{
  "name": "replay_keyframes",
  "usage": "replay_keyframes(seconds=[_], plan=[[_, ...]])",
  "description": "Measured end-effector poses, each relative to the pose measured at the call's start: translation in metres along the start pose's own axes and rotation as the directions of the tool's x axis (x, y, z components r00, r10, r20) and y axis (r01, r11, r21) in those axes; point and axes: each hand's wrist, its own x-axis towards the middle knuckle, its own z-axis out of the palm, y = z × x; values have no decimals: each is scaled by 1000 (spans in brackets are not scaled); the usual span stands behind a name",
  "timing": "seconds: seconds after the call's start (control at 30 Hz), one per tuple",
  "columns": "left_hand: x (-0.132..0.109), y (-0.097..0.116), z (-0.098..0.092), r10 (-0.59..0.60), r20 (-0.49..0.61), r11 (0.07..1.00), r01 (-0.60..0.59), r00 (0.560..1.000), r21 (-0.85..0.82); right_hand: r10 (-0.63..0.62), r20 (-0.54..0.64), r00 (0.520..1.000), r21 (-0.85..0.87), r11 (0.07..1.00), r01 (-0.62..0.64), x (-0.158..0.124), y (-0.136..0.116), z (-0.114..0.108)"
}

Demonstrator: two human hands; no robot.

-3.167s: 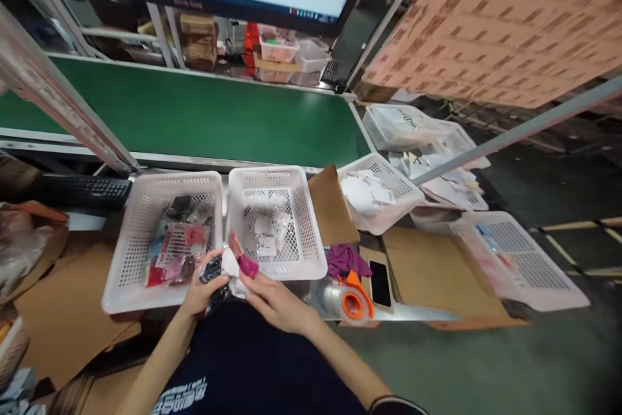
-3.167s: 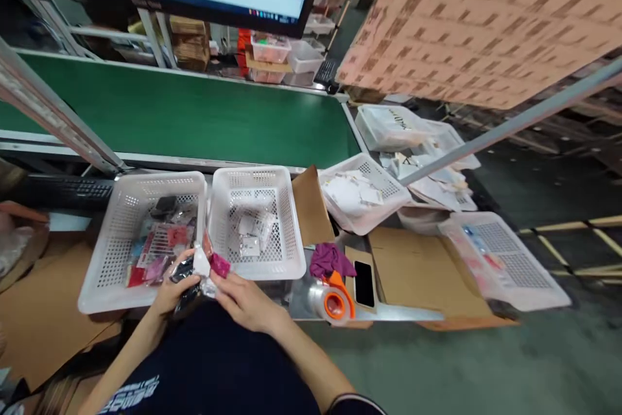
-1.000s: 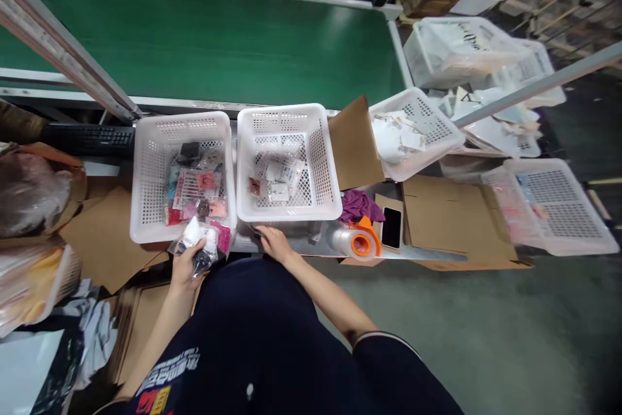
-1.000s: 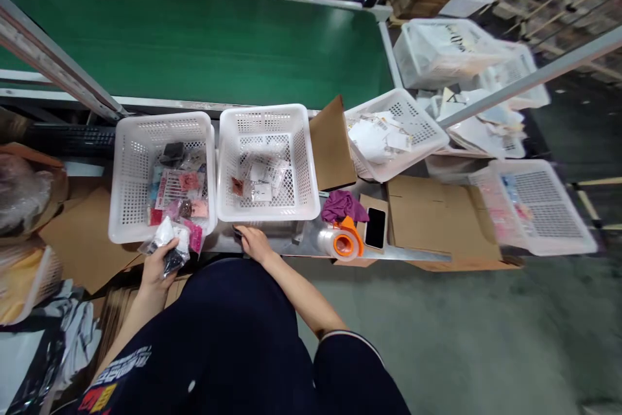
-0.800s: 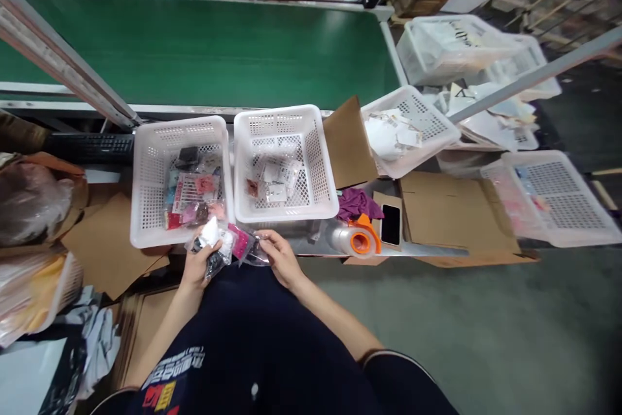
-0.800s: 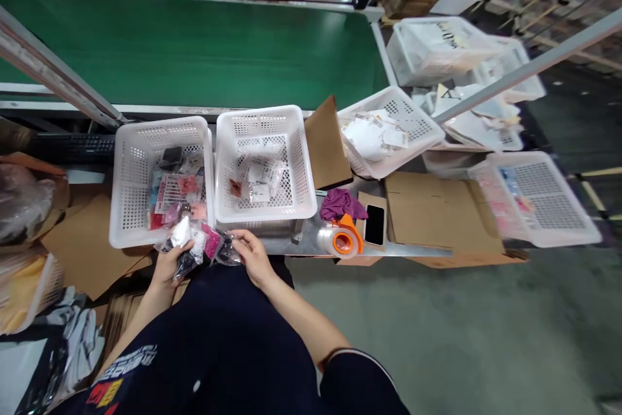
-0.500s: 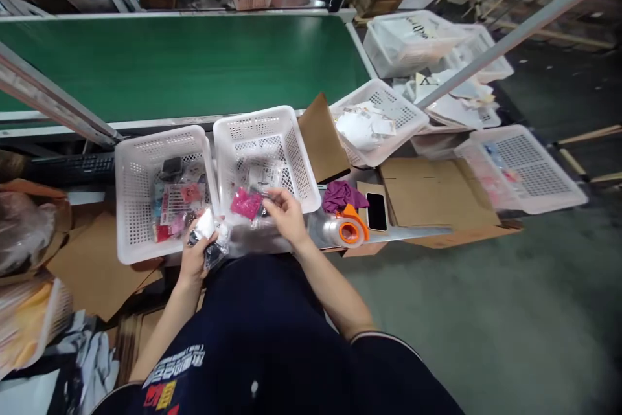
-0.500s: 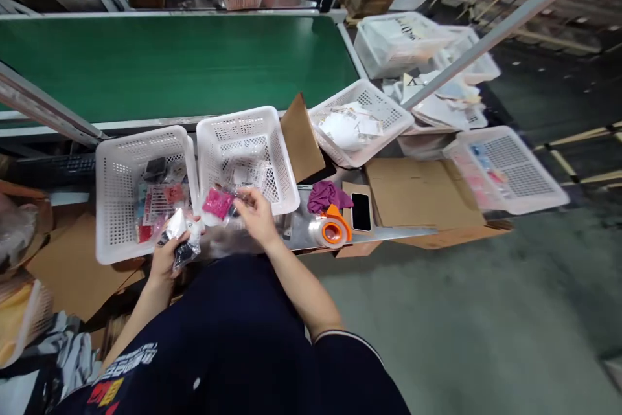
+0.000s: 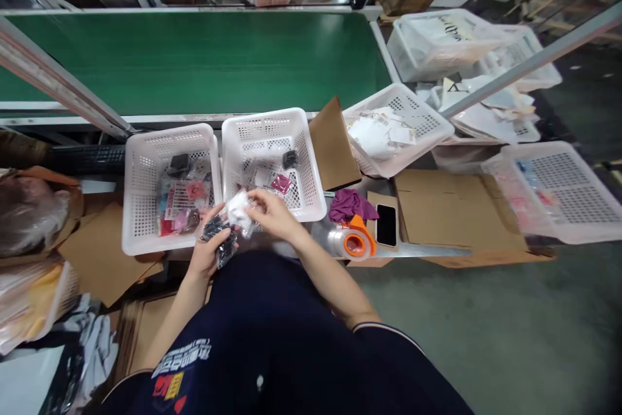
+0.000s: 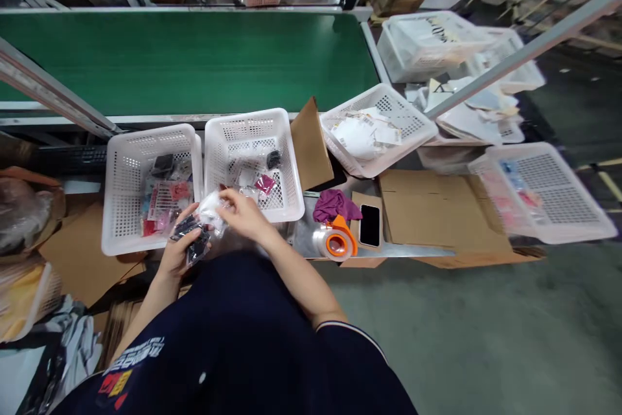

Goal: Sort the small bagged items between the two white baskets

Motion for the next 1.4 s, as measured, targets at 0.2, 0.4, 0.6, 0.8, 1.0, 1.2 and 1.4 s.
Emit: replay_keyframes(seconds=[0.2,0.4,0.6,0.8,1.0,1.2,1.4], plan=[[12,10,11,-72,-19,960,64,997,-274,-19,-394,919,-162,986,-49,34,16,-39],[35,-12,24,118,42,987,-112,992,-118,125,268,955,476,845,-244,16,23,27],[126,21,-45,342,-10,885,-319,940,339,187,-263,946,163,975,-148,34,43,-36],[233,52,-107,110,-110,237,81,988,968,188,-431,883,155,979,-133,32,65,-87],[264,35,-100,105,-246,179,225,964,958,237,-293,926,138,969,-204,12,80,-57],[270,43,-110,196,-204,283,144,959,948,234,-241,942,136,969,-206,15,79,-49],[250,97,-138,513,-225,543,-110,829,832,135,-209,969,121,986,-111,25,54,-55]])
